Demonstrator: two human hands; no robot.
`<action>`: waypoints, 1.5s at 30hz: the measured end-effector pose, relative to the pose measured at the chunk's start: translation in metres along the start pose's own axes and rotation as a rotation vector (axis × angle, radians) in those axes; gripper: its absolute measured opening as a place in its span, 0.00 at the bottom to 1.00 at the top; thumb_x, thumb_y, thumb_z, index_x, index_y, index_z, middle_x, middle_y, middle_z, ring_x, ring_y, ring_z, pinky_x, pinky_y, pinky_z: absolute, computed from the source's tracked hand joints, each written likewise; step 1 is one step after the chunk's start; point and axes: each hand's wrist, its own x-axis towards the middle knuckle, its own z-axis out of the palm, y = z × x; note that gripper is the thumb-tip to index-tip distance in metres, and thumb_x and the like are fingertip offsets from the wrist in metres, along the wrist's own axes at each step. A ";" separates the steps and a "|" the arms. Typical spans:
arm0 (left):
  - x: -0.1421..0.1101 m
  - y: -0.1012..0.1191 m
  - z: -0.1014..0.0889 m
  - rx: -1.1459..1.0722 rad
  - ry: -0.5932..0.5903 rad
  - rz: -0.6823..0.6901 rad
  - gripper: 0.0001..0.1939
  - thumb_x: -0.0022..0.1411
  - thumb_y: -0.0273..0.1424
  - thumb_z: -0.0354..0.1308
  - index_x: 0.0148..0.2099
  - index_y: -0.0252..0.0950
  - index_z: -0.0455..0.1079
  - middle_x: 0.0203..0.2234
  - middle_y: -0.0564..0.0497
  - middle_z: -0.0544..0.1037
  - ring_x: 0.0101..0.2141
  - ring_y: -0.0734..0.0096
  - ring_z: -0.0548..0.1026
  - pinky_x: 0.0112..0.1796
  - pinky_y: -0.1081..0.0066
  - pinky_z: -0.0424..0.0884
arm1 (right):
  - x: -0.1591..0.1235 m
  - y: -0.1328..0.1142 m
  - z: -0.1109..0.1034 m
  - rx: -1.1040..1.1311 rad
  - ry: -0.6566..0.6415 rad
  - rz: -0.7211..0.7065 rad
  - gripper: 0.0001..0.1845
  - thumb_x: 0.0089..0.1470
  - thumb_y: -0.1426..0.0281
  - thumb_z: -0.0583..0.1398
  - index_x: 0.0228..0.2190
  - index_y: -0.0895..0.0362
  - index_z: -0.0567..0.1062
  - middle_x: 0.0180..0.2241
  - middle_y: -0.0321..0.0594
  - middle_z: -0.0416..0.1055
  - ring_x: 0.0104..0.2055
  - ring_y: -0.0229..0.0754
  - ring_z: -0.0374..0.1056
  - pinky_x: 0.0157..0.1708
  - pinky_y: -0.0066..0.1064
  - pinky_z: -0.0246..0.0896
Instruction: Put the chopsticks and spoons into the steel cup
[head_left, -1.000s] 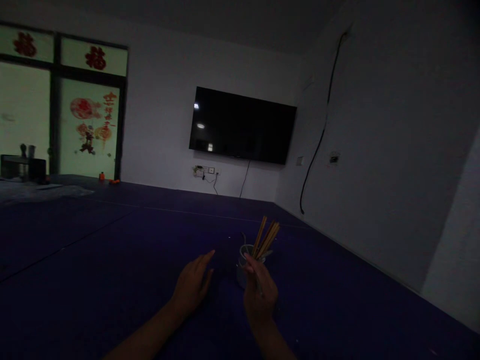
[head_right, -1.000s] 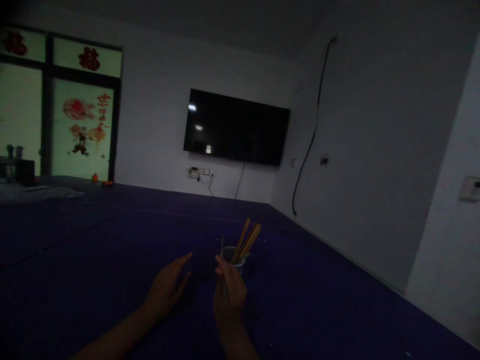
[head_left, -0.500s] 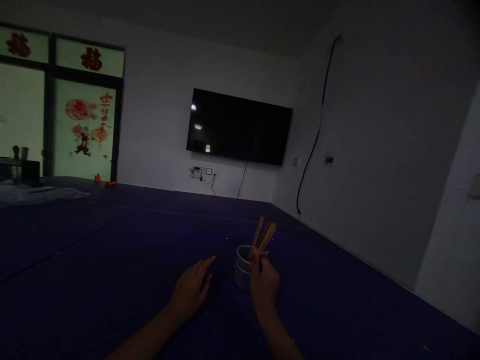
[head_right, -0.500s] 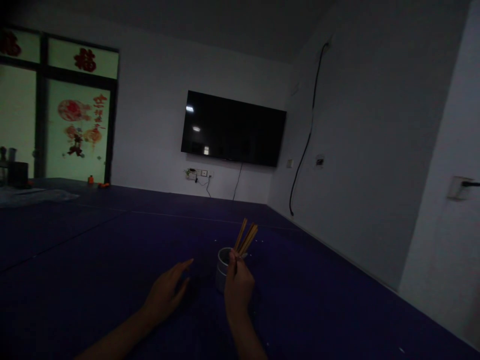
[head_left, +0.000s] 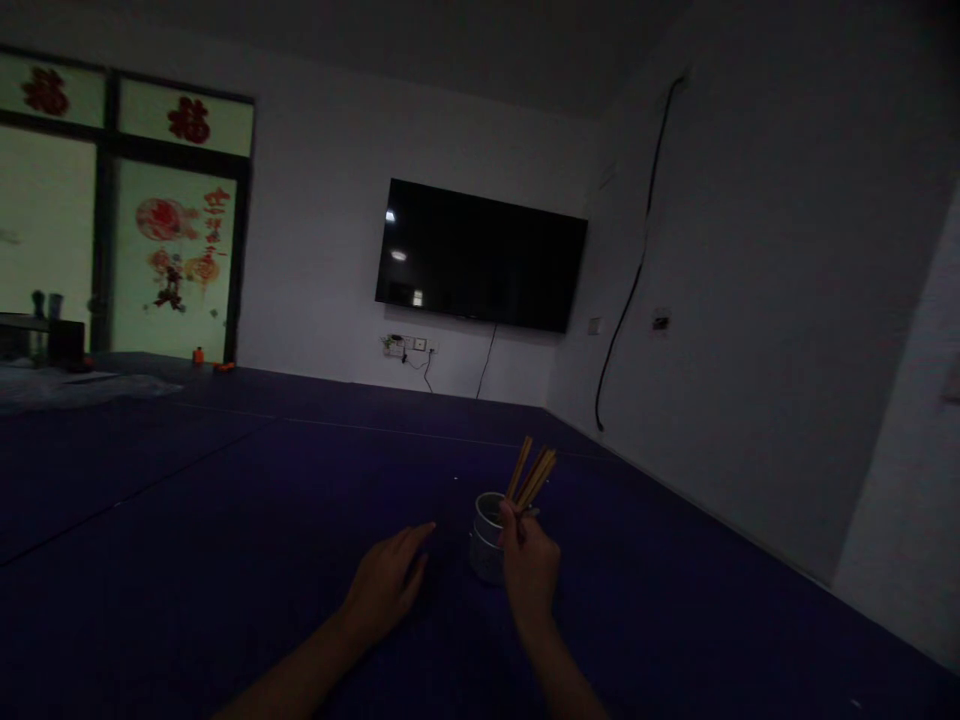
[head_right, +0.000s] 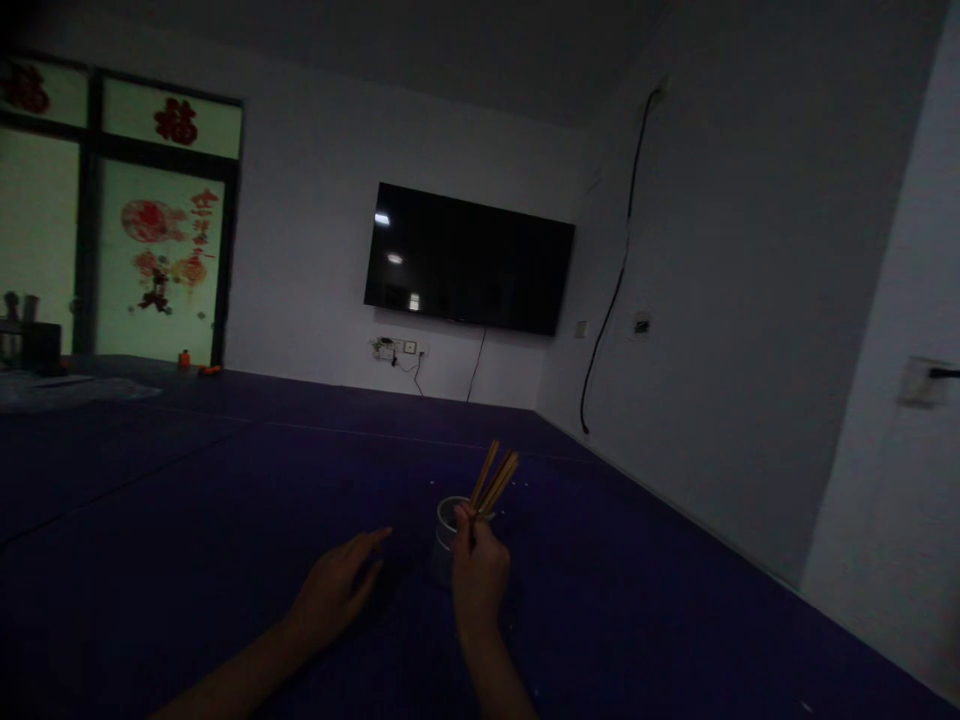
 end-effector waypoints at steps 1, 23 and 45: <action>0.000 0.000 -0.001 -0.003 -0.005 0.003 0.20 0.63 0.28 0.45 0.58 0.39 0.59 0.44 0.46 0.76 0.43 0.66 0.75 0.42 0.64 0.74 | 0.000 0.000 0.000 -0.017 -0.001 -0.004 0.35 0.56 0.46 0.45 0.30 0.60 0.78 0.19 0.43 0.73 0.22 0.42 0.69 0.24 0.29 0.55; 0.000 0.000 0.000 -0.023 0.005 0.022 0.17 0.63 0.28 0.44 0.53 0.39 0.64 0.41 0.47 0.78 0.39 0.68 0.77 0.39 0.68 0.74 | 0.000 0.009 0.009 -0.375 -0.051 -0.118 0.35 0.61 0.51 0.38 0.30 0.58 0.77 0.18 0.46 0.73 0.22 0.44 0.71 0.19 0.29 0.50; 0.002 0.003 -0.002 -0.037 0.003 0.007 0.17 0.63 0.29 0.44 0.53 0.40 0.65 0.40 0.48 0.78 0.39 0.69 0.77 0.39 0.69 0.74 | -0.003 -0.005 -0.002 -0.048 0.351 -0.019 0.39 0.49 0.46 0.56 0.53 0.63 0.66 0.32 0.46 0.73 0.30 0.44 0.67 0.31 0.33 0.60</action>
